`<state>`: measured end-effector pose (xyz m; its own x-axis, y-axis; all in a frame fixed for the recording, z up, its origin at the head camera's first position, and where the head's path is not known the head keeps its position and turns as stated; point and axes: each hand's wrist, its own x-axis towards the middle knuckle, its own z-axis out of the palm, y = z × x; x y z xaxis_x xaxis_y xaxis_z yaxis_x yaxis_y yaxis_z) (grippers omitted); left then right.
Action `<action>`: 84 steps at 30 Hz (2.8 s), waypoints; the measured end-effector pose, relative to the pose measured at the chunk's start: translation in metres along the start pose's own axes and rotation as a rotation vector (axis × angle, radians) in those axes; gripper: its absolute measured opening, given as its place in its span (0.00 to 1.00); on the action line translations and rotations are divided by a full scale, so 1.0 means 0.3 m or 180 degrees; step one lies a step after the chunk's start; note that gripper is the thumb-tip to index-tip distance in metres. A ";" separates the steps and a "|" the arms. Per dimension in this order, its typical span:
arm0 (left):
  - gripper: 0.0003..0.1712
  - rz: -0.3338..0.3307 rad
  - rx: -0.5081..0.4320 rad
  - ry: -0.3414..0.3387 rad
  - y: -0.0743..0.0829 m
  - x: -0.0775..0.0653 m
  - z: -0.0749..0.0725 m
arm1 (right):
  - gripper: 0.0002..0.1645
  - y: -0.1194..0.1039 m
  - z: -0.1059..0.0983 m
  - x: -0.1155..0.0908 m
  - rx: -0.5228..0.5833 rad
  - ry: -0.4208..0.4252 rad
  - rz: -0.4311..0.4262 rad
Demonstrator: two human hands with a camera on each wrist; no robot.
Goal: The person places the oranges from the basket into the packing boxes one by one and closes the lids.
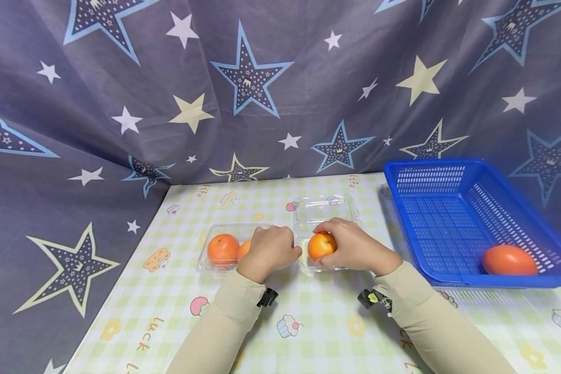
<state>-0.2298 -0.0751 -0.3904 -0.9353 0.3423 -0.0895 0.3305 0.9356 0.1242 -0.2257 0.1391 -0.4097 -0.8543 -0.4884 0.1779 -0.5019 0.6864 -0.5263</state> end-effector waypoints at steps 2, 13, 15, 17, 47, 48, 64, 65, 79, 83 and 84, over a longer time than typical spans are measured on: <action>0.24 -0.0003 0.0008 0.0001 0.000 0.001 0.002 | 0.38 -0.002 0.001 -0.001 -0.0003 -0.0012 0.0014; 0.24 0.0020 0.0041 0.0016 -0.003 0.002 0.004 | 0.40 -0.002 0.019 0.006 -0.0013 -0.0007 0.0015; 0.23 0.0025 0.0035 0.0007 -0.003 0.003 0.005 | 0.40 0.000 0.024 0.007 -0.0007 0.0002 0.0014; 0.23 0.0034 0.0025 0.0000 -0.004 0.004 0.006 | 0.41 0.001 0.028 0.008 0.0009 0.0006 0.0023; 0.23 0.0022 0.0045 -0.0015 -0.002 0.000 0.003 | 0.41 0.013 0.062 0.018 0.0163 0.0274 0.0016; 0.23 0.0022 0.0042 -0.0016 -0.002 0.000 0.003 | 0.41 0.014 0.063 0.018 0.0155 0.0277 0.0013; 0.23 0.0005 0.0039 -0.0050 0.002 0.000 0.003 | 0.41 0.008 0.050 0.014 0.0174 0.0299 -0.0034; 0.23 0.0003 0.0039 -0.0054 0.002 0.000 0.002 | 0.40 0.007 0.050 0.014 0.0172 0.0301 -0.0038; 0.23 -0.0005 0.0072 -0.0039 0.000 -0.006 -0.002 | 0.37 -0.011 0.038 0.011 0.0121 0.0345 -0.0087; 0.23 -0.0003 0.0065 -0.0031 -0.001 -0.007 -0.003 | 0.36 -0.014 0.033 0.011 0.0105 0.0377 -0.0107; 0.23 -0.0003 0.0060 -0.0030 -0.001 -0.007 -0.004 | 0.36 -0.015 0.032 0.011 0.0099 0.0384 -0.0108</action>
<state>-0.2281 -0.0762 -0.3892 -0.9344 0.3422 -0.0990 0.3321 0.9373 0.1055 -0.2250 0.1292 -0.4147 -0.8478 -0.4413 0.2939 -0.5281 0.6526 -0.5434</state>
